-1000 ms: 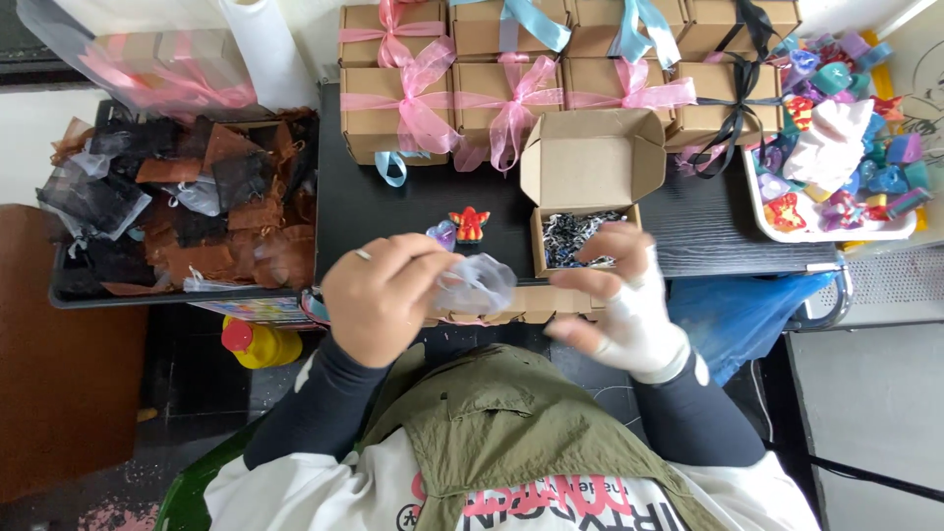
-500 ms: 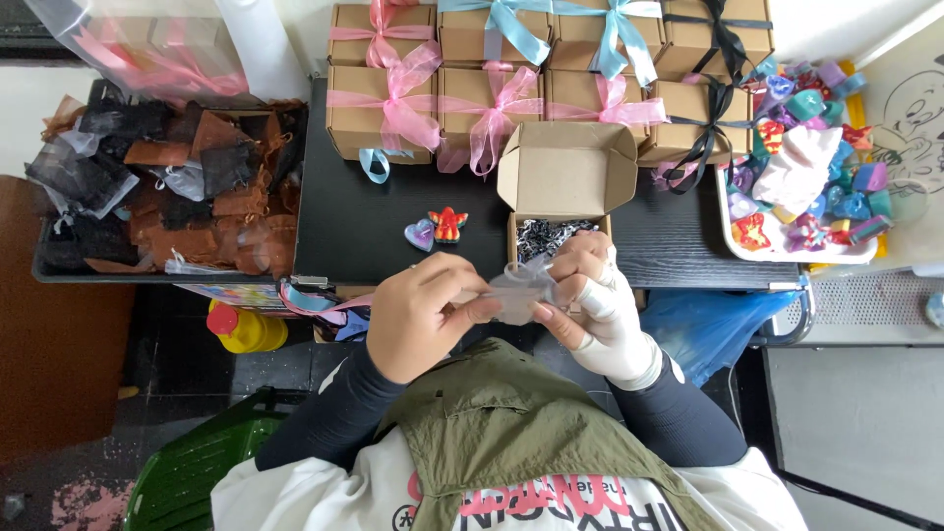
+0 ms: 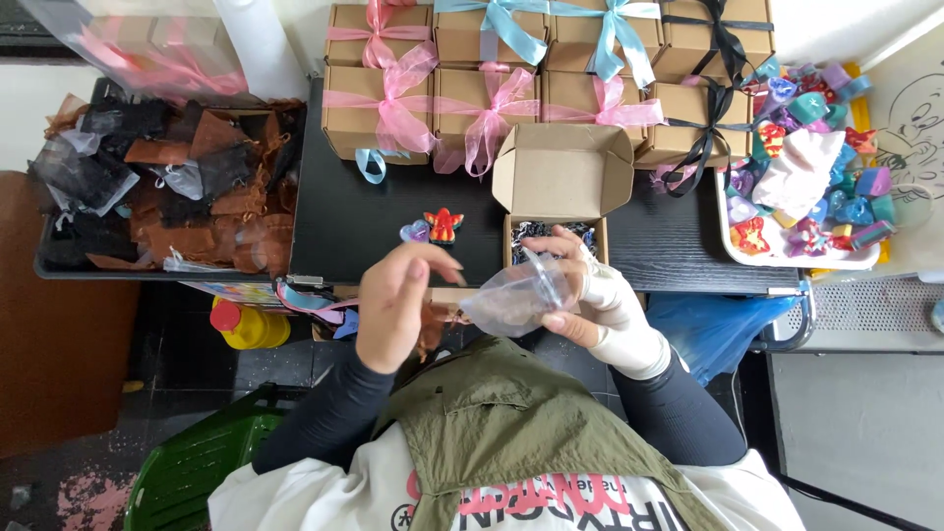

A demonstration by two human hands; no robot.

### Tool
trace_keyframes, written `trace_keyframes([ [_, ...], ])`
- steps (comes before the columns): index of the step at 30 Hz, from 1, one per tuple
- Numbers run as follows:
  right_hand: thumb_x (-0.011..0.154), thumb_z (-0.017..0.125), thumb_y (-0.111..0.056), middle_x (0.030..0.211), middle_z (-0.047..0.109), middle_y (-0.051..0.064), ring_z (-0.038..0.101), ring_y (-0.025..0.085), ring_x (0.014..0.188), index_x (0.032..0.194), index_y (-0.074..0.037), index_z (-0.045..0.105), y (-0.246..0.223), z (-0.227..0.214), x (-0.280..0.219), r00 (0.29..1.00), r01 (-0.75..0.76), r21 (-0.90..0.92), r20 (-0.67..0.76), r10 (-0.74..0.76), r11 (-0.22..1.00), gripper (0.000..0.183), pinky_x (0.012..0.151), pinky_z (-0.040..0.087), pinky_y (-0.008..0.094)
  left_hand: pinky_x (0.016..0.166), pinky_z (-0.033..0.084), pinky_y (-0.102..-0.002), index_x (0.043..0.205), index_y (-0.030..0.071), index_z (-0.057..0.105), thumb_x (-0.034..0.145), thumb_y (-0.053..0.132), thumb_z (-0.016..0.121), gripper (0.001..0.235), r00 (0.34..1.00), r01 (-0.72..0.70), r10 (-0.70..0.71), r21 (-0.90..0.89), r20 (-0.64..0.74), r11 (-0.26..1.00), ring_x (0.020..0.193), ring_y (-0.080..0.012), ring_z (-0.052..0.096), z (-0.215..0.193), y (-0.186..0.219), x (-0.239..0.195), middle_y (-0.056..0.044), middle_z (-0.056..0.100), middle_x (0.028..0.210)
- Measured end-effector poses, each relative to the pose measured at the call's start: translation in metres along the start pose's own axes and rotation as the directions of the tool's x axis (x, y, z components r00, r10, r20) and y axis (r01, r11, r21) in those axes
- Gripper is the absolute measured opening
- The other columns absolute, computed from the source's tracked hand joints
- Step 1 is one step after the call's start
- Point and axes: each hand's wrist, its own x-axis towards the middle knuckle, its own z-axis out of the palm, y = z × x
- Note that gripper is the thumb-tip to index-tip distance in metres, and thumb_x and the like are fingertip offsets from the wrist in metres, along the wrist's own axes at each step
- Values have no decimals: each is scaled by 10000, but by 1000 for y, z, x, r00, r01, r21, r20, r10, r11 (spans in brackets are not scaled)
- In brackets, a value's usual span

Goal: Packing small items into a gift box and tying a ribbon.

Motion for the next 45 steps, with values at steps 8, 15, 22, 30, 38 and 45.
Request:
trace_keyframes([
  [8, 856, 805, -313, 1246, 703, 34, 569, 322, 1388, 984, -132, 663, 17, -10, 12, 942, 226, -196, 292, -163, 954, 263, 1284, 210, 579, 884, 510, -256, 1244, 20, 589, 929, 631, 502, 693, 583, 523, -211, -164, 784, 836, 1007, -107, 639, 13, -8, 26, -20, 683, 1124],
  [15, 884, 737, -164, 1073, 676, 58, 628, 258, 1090, 1061, -70, 658, 4, -11, 6, 998, -55, 219, 46, 46, 974, 216, 1287, 222, 564, 700, 396, -220, 1290, -56, 596, 986, 338, 701, 508, 554, 530, -222, -134, 802, 837, 791, -62, 484, 9, -30, 16, 35, 528, 898],
  [22, 994, 627, -202, 952, 562, 94, 515, 234, 965, 918, -84, 627, 27, -18, -12, 972, 131, 672, -232, 40, 729, 141, 1188, 345, 460, 670, 397, -220, 1287, -67, 562, 968, 233, 670, 450, 727, 482, -216, -260, 652, 837, 771, -55, 487, -13, -28, 14, 35, 529, 880],
  [30, 941, 648, -101, 897, 655, 112, 598, 186, 806, 944, -64, 628, 26, -23, -25, 863, -416, 582, 10, 504, 699, 43, 755, 499, 374, 709, 407, -230, 1272, -66, 561, 1018, 262, 631, 421, 784, 419, -239, -203, 573, 885, 772, -64, 489, -19, -25, 16, 16, 530, 867],
  [38, 951, 709, -101, 797, 725, 72, 686, 147, 811, 893, -27, 697, 44, -9, 2, 896, -359, 511, -46, 442, 781, 94, 799, 545, 301, 904, 487, -309, 1049, -3, 619, 1055, 257, 602, 260, 883, 220, -166, -74, 438, 973, 914, -102, 563, -39, -14, 8, -25, 615, 1018],
  [45, 939, 756, -286, 972, 724, 60, 682, 245, 969, 904, -113, 736, 52, 22, 71, 978, -205, -380, -38, 207, 902, 177, 921, 515, 421, 746, 450, -238, 1143, -17, 636, 1002, 297, 651, 345, 974, 178, -192, 114, 122, 977, 806, -57, 512, -64, -1, -7, 24, 621, 1022],
])
